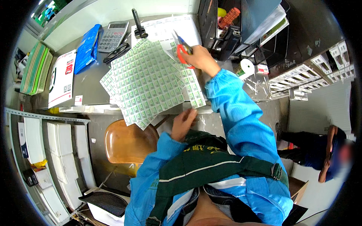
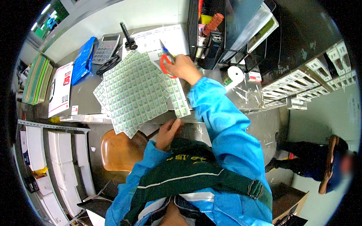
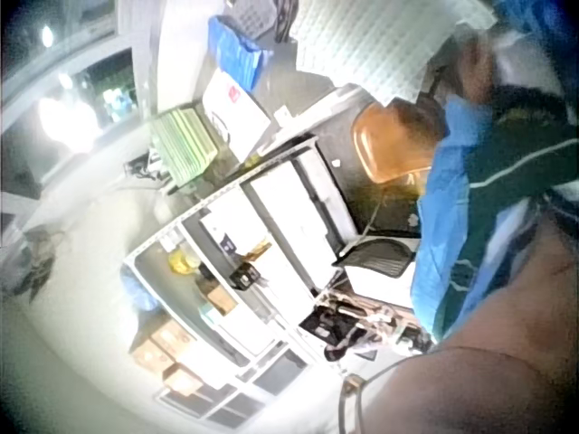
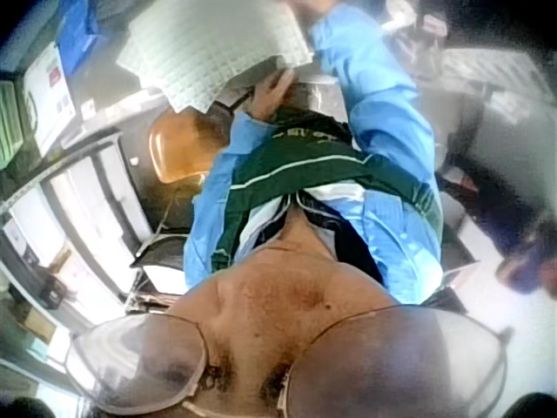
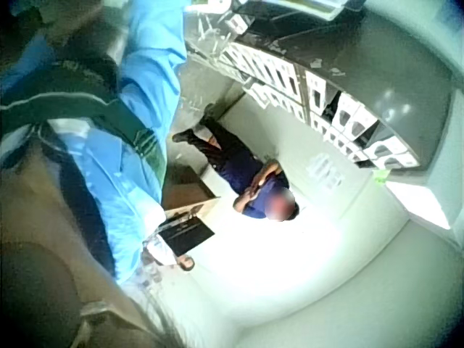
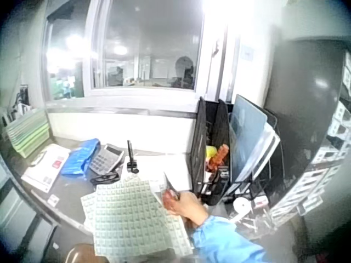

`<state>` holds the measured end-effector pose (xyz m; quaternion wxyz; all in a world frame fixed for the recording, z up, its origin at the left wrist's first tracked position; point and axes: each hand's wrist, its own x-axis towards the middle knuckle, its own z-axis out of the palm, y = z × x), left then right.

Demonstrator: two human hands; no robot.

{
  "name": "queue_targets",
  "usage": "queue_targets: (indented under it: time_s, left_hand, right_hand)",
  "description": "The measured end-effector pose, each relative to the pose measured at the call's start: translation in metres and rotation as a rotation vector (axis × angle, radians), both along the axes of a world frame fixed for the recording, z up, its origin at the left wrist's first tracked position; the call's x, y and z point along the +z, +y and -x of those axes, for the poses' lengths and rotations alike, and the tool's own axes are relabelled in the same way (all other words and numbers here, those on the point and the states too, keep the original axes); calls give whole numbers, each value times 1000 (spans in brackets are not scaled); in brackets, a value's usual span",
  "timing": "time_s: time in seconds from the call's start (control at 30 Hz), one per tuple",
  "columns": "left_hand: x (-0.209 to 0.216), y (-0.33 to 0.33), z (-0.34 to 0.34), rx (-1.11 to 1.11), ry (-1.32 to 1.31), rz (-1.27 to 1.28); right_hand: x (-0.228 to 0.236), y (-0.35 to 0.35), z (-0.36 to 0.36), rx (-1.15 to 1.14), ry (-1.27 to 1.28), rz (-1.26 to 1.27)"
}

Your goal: The person takes a sheet of labels from a drawer, writes on a separate log sheet, and uses scissors to cut a section of labels from a larger sheet.

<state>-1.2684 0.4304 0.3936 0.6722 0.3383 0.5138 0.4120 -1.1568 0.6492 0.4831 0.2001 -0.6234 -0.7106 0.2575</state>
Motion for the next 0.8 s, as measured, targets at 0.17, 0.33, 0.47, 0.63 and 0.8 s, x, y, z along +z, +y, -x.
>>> queue_targets:
  time_s: [0.17,0.33,0.47,0.63,0.8]
  left_hand:
    - [-15,5,-23,3,-87,-121]
    - [1,-15,-23,51,-314,109]
    - [-13,17,-22,56,-414,60]
    - [-5,18,-42,62,-433,36]
    - [-23,-25,-24,72,-403,70]
  right_hand:
    - [-11,35,15,-32,-66,-122]
    - [-32,65,22,-35,-179,-192]
    - [-29,73,49,60,-225,-254]
    - [-65,91,49,-356,-461,-388]
    - [-18,17,28,3,-7,-464]
